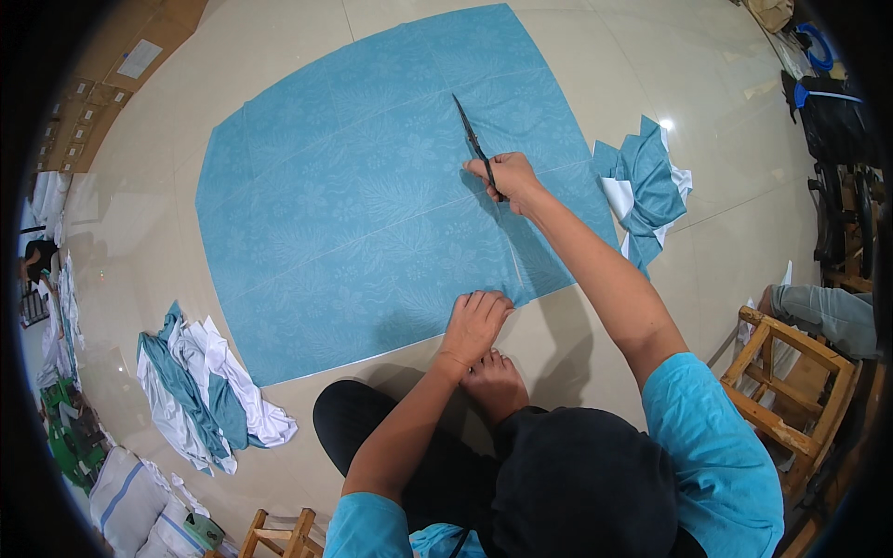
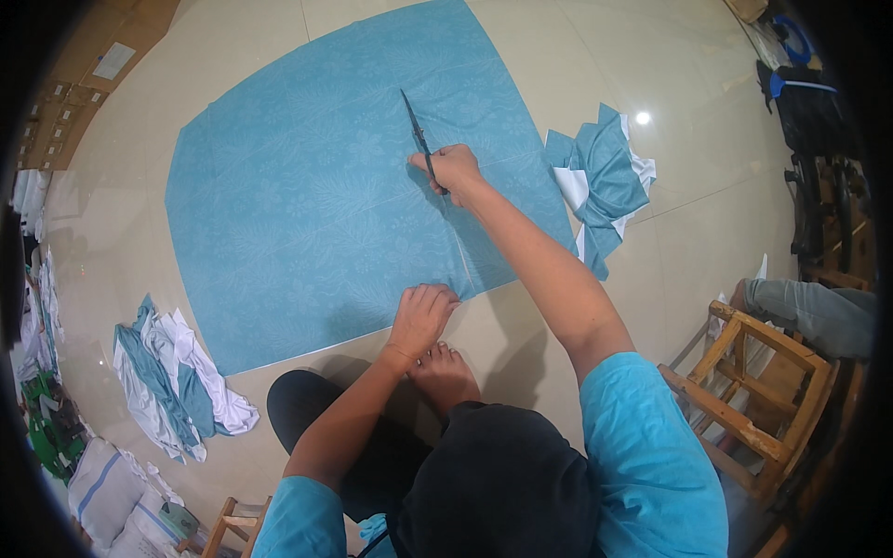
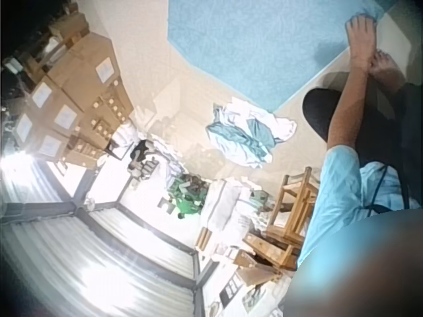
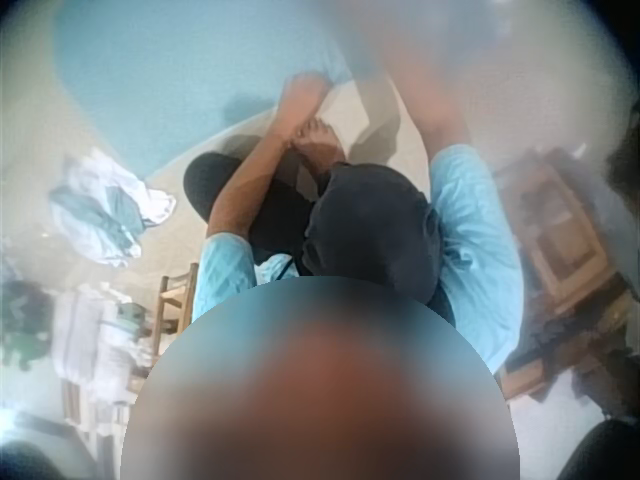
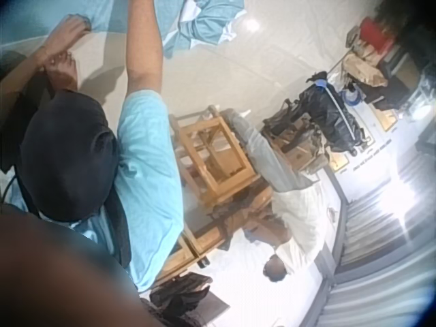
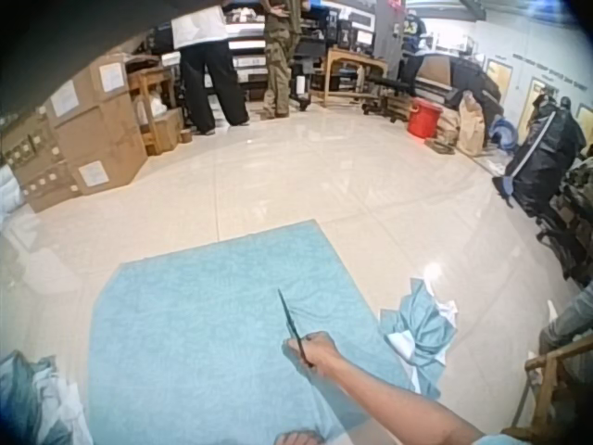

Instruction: The person sits on the floor and uses scissors to cut a large piece of light blue fabric into smaller rectangular pieces. They repeatedly trim edges and separate sections, leaving cut pieces on the floor.

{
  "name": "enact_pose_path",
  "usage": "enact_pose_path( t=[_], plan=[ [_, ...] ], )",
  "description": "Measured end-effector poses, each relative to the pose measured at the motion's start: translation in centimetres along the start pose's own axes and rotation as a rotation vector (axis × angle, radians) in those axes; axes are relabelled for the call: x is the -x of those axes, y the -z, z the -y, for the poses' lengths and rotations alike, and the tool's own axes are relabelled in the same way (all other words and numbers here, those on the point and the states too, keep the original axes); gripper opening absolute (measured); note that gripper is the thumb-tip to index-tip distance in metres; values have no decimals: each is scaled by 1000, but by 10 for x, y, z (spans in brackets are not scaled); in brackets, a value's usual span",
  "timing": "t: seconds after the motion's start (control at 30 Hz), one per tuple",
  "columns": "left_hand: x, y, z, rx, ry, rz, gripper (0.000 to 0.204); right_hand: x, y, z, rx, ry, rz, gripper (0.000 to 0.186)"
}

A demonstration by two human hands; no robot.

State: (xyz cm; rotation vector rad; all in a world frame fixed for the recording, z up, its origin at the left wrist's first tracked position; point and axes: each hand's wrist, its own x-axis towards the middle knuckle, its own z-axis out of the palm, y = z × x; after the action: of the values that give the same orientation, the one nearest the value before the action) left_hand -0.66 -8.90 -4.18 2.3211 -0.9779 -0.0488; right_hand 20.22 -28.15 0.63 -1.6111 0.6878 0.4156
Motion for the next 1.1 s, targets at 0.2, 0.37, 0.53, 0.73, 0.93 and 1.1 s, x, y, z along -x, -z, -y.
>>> enact_pose_path(
  t=[0.2, 0.37, 0.53, 0.73, 0.93, 1.1],
  plan=[
    [0, 2, -1, 21, 8, 2, 16, -1, 1, 1, 19, -32, 6, 35],
    [0, 2, 0, 27, 12, 19, 15, -1, 0, 6, -32, -9, 9, 38],
    [0, 1, 0, 43, 11, 9, 15, -7, -3, 14, -29, 3, 13, 40],
    [0, 1, 0, 42, 8, -11, 14, -16, -5, 20, -33, -8, 15, 39],
    [0, 1, 0, 53, 10, -15, 14, -22, -6, 22, -22, -13, 13, 37],
    [0, 2, 0, 37, 17, 5, 14, -26, -5, 20, 3, -16, 18, 37]
  ],
)
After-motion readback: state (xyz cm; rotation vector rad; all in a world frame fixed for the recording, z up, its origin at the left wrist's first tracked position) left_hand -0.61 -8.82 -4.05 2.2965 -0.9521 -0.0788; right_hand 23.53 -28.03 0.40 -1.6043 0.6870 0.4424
